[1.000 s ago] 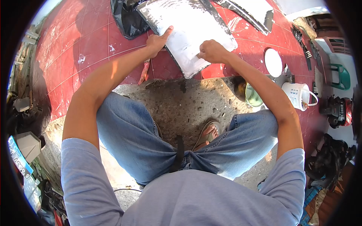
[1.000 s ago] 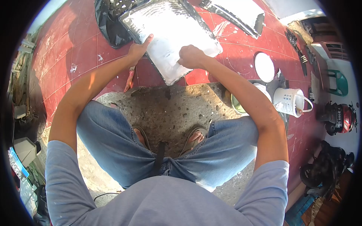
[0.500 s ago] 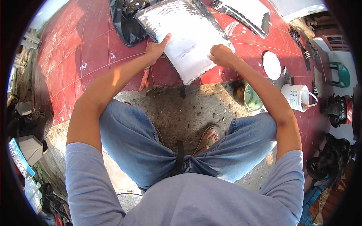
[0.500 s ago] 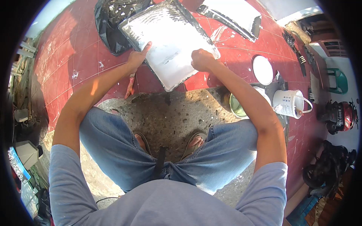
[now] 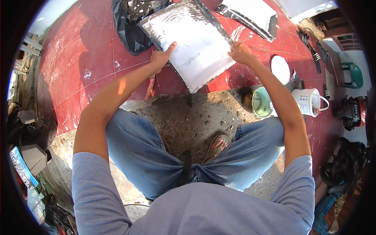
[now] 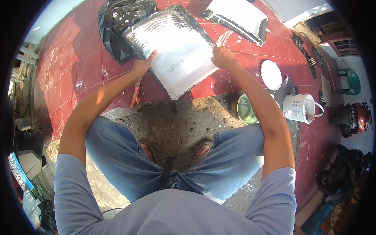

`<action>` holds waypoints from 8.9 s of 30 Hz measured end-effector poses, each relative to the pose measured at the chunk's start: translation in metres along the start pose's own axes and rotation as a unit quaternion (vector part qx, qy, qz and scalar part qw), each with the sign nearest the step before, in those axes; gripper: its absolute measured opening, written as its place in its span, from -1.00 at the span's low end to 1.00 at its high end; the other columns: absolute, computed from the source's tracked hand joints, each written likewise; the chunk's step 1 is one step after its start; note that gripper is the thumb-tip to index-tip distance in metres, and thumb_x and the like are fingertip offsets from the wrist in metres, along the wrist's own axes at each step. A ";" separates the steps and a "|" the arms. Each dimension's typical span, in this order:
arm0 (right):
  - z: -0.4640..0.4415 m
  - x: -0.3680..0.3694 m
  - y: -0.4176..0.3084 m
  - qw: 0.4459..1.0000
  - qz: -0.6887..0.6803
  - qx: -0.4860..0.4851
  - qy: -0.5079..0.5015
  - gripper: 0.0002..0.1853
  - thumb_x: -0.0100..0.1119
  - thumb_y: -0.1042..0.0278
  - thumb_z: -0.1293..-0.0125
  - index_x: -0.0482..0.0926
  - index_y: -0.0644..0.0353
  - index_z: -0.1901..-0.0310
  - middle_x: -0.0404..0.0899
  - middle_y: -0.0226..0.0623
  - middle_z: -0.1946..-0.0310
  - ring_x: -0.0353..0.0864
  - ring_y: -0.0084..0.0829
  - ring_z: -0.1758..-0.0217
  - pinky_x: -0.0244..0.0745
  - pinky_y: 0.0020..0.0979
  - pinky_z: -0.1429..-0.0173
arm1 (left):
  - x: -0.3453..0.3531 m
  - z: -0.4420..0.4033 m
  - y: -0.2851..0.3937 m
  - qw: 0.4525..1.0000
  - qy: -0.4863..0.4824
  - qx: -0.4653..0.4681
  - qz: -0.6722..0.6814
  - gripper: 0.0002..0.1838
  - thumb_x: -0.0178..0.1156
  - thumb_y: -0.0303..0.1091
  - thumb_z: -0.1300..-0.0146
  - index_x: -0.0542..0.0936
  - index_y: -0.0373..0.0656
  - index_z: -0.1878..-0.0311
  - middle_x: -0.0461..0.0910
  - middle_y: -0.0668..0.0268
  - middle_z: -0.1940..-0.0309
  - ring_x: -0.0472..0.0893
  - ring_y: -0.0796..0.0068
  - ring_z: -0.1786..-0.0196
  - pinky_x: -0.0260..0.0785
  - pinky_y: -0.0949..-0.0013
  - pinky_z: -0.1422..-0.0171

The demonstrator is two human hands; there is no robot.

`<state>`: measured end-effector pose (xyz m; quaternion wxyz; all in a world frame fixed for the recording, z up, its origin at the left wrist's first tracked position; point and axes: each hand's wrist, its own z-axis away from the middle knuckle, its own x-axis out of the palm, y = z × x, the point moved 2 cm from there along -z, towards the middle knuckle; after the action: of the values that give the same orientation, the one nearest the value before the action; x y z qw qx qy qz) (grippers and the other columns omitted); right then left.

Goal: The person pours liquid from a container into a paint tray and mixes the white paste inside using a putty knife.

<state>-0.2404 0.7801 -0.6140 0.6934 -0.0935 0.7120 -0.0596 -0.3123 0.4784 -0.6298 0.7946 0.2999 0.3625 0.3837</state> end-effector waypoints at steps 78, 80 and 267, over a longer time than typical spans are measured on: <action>-0.008 0.005 -0.042 0.986 0.046 -0.025 -0.159 -0.69 0.10 0.19 -0.05 0.55 0.36 0.46 0.55 0.05 0.40 0.57 -0.05 0.27 0.48 -0.20 0.17 | -0.001 -0.019 -0.015 0.999 0.025 0.024 -0.035 -0.01 0.14 0.45 0.20 0.50 -0.62 0.34 0.54 -0.04 0.32 0.59 0.32 0.28 0.47 0.32 0.29; -0.005 -0.006 -0.064 0.971 0.014 -0.115 -0.210 -0.69 0.08 0.21 -0.07 0.53 0.37 0.43 0.54 0.10 0.44 0.58 -0.04 0.31 0.49 -0.19 0.17 | 0.002 -0.012 -0.009 0.999 0.020 0.028 -0.014 0.01 0.14 0.45 0.21 0.49 -0.62 0.31 0.53 -0.06 0.29 0.58 0.31 0.25 0.46 0.32 0.25; -0.006 -0.011 -0.001 0.991 -0.007 0.036 -0.129 -0.74 0.07 0.19 -0.11 0.53 0.26 0.37 0.55 0.00 0.42 0.56 -0.07 0.30 0.47 -0.17 0.17 | 0.010 -0.007 -0.018 0.999 0.004 0.023 0.045 -0.11 0.18 0.32 0.10 0.48 -0.58 0.23 0.52 0.07 0.24 0.56 0.38 0.22 0.54 0.37 0.28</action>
<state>-0.2464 0.7812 -0.6027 0.7821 -0.0807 0.6130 -0.0777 -0.3068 0.4788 -0.6506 0.7680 0.3329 0.3606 0.4115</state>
